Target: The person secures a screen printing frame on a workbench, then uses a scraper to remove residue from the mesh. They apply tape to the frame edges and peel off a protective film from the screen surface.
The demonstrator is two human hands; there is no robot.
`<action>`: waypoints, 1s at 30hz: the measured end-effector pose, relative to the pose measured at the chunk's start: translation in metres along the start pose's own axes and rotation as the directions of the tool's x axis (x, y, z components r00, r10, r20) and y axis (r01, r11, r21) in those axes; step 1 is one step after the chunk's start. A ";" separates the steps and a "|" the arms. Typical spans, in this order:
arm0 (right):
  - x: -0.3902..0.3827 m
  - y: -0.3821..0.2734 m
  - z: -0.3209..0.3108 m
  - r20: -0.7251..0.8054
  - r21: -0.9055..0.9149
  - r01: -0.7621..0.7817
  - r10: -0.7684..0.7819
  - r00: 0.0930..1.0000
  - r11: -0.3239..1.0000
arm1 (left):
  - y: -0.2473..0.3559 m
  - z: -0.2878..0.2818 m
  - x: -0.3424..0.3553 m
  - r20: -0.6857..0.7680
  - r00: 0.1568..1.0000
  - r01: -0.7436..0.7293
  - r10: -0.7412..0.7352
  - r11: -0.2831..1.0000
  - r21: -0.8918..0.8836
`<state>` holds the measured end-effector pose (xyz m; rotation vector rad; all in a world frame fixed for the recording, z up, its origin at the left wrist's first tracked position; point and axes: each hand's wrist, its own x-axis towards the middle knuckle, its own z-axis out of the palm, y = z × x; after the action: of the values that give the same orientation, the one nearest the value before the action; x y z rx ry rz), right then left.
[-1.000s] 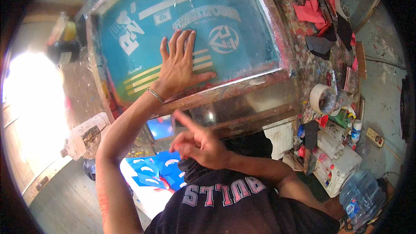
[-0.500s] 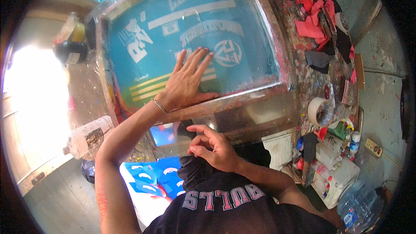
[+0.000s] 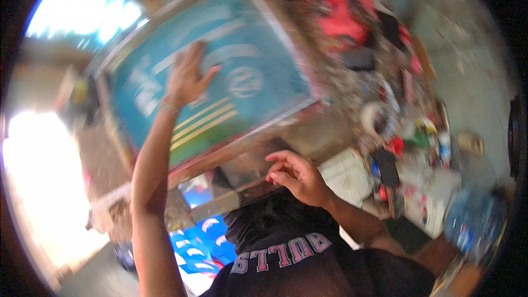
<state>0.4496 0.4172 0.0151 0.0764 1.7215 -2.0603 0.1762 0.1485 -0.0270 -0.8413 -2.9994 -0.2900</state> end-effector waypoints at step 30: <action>-0.156 -0.020 -0.160 0.021 -0.974 0.144 -0.566 0.824 0.174 | 0.341 -0.001 -0.065 -0.250 0.895 -0.429 0.369 0.566 -0.704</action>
<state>0.5432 0.6185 0.0493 -0.4404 3.2254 -0.7845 0.4085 0.4009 0.0293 -1.4685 -2.4260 -1.5598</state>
